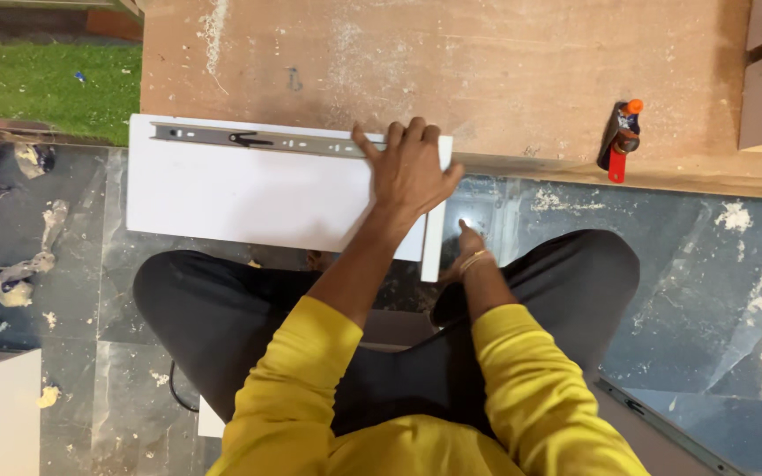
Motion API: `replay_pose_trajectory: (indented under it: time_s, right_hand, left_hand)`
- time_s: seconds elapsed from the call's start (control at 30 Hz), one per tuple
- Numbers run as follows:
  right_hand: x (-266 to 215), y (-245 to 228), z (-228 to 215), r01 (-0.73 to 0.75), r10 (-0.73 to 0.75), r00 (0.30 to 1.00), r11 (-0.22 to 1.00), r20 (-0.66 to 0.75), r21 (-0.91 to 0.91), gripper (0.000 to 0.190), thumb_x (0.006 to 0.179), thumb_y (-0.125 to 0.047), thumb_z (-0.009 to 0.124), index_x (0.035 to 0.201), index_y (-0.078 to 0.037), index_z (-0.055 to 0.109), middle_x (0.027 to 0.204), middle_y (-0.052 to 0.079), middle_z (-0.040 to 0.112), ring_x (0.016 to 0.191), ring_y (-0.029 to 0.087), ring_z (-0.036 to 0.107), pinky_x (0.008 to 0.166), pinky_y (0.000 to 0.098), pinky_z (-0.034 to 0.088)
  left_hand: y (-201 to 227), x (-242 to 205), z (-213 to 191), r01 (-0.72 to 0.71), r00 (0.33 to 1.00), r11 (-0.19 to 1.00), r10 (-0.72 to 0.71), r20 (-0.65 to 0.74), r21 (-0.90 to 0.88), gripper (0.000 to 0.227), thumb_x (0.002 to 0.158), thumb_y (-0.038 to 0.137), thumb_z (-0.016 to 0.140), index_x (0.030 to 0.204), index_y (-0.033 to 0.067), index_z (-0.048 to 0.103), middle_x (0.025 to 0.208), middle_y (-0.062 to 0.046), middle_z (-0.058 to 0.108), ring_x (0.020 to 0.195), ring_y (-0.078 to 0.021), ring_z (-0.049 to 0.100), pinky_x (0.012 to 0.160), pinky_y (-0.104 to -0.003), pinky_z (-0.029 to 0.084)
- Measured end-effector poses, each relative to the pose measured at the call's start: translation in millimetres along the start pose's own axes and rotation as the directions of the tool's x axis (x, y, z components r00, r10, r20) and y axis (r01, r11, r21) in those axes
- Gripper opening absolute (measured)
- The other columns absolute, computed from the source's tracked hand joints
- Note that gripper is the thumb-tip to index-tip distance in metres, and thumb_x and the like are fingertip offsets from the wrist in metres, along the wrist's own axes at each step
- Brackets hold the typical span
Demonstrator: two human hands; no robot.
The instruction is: The person applies adhesive and scrapes the edges of a white drawer before attaching a metal slide to the side using a handheld scraper tool and a small bottle of glue.
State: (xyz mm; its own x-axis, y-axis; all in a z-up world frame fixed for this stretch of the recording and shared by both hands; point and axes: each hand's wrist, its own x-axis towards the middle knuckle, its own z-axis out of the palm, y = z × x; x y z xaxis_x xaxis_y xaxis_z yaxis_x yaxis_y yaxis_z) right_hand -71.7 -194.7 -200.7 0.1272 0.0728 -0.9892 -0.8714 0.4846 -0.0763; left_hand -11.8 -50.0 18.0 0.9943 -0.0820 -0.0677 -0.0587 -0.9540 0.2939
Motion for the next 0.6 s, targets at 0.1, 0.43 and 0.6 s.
replay_pose_trajectory:
  time_s: [0.1,0.43,0.6]
  right_hand:
    - [59.4,34.7,-4.7,-0.082,0.087,0.996,0.947,-0.001,0.312,0.08,0.093,-0.054,0.063,0.157,-0.021,0.027,0.164,0.02,0.033,0.142,0.045,0.045,0.108,0.076,0.036]
    - [103.0,85.1,34.8,-0.101,-0.198,0.724,0.917,0.661,0.385,0.063,0.105,-0.047,0.039,0.158,-0.013,0.038,0.162,0.019,0.046,0.15,0.033,0.046,0.123,0.0505,0.041]
    - [74.5,80.1,75.6,-0.019,-0.521,0.324,0.831,0.79,0.555,0.064,0.105,-0.049,0.034,0.156,-0.01,0.038,0.158,0.02,0.046,0.146,0.034,0.046,0.121,0.0493,0.038]
  left_hand:
    - [-12.8,-18.5,3.5,-0.041,0.997,0.999,0.04,-0.073,-0.021,0.052,0.081,0.045,0.065,0.112,0.0045,0.07,0.121,-0.007,0.063,0.121,-0.0281,0.055,0.108,-0.083,0.008]
    - [-28.3,-56.5,26.2,-0.106,0.928,0.994,0.092,-0.36,-0.017,0.038,0.085,0.031,0.072,0.113,0.0059,0.067,0.114,-0.01,0.061,0.121,-0.0287,0.055,0.121,-0.076,0.009]
    - [-9.6,-83.7,10.2,0.008,0.903,1.0,0.005,-0.43,0.028,0.06,0.08,0.036,0.076,0.133,0.0087,0.061,0.118,-0.02,0.061,0.113,-0.0394,0.057,0.101,-0.064,0.035]
